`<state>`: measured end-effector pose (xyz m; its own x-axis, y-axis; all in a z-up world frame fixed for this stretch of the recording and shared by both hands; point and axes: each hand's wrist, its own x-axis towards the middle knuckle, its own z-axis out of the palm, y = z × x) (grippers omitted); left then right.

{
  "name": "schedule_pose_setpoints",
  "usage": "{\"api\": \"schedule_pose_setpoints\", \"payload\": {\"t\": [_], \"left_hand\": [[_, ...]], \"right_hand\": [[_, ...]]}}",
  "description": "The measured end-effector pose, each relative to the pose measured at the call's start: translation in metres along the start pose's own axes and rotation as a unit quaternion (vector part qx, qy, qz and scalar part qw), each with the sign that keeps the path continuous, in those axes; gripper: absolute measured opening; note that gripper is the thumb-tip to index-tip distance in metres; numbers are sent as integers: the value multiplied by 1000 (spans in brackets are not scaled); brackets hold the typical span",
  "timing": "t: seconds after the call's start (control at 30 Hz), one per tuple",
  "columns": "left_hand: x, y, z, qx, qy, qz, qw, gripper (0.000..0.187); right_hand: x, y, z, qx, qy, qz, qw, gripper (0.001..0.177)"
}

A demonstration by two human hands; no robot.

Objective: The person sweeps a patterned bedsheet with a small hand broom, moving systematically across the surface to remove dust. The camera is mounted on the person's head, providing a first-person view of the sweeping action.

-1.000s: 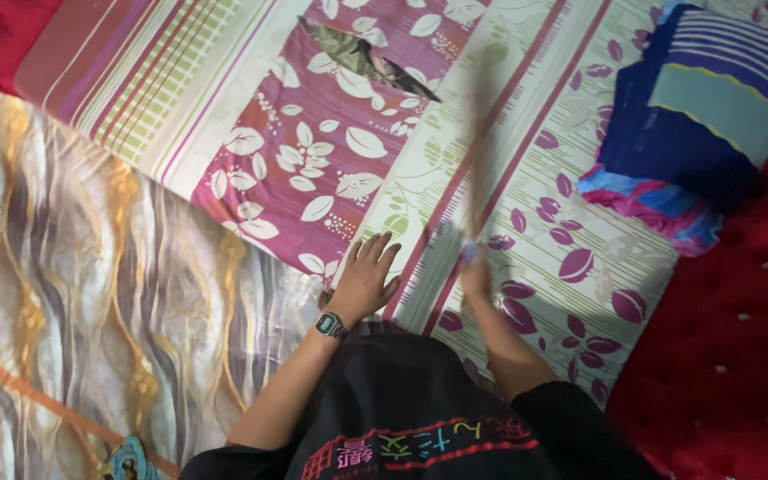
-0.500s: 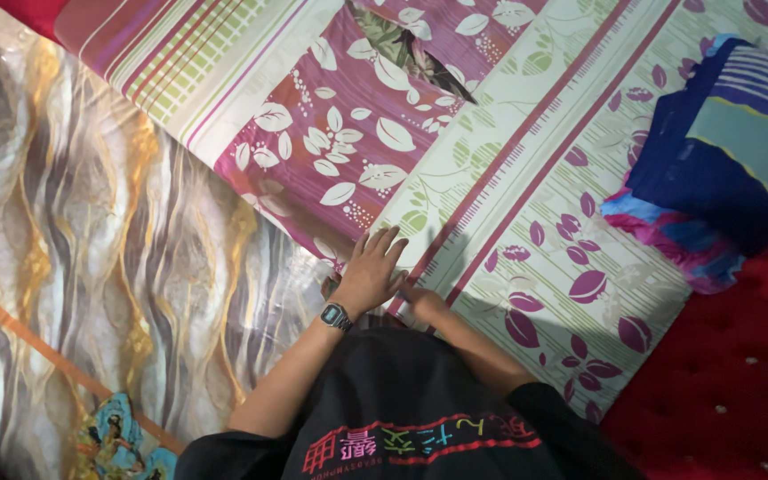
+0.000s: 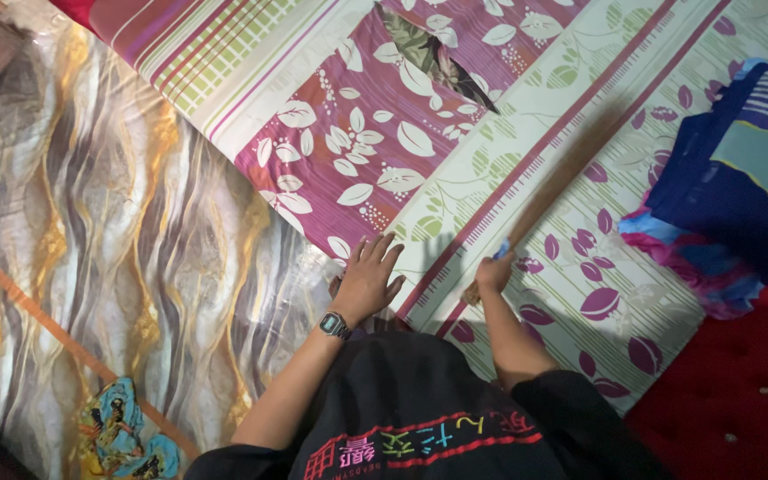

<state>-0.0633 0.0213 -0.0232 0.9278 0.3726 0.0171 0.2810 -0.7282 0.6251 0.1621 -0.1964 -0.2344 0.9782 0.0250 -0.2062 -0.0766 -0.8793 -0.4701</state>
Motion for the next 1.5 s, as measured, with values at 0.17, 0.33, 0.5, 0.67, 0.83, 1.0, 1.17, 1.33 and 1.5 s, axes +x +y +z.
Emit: {"api": "schedule_pose_setpoints", "payload": {"t": [0.17, 0.33, 0.5, 0.67, 0.83, 1.0, 1.17, 1.33, 1.5], "left_hand": [[1, -2, 2, 8, 20, -2, 1000, 52], [9, 1, 4, 7, 21, 10, 1000, 54], [18, 6, 6, 7, 32, 23, 999, 56], [16, 8, 6, 3, 26, 10, 1000, 53], [8, 5, 7, 6, 24, -23, 999, 53], [7, 4, 10, 14, 26, -34, 999, 53], [16, 8, 16, 11, 22, -17, 1000, 56], [24, 17, 22, 7, 9, 1, 1000, 57], [21, 19, 22, -5, -5, 0, 1000, 57]], "right_hand": [[-12, -9, 21, 101, -97, -106, 984, 52], [-64, -20, 49, -119, -384, -297, 866, 46], [-75, -34, 38, -110, -385, -353, 846, 44], [-28, -22, 19, -45, -192, -189, 962, 45], [26, -9, 1, 18, -15, 62, 998, 50], [9, -14, 21, 57, -32, 10, 998, 47], [-51, -17, 53, -78, -242, -307, 917, 48], [-64, -15, 49, -84, -372, -397, 835, 36], [-43, 1, 25, -66, -314, -226, 920, 19]]}}
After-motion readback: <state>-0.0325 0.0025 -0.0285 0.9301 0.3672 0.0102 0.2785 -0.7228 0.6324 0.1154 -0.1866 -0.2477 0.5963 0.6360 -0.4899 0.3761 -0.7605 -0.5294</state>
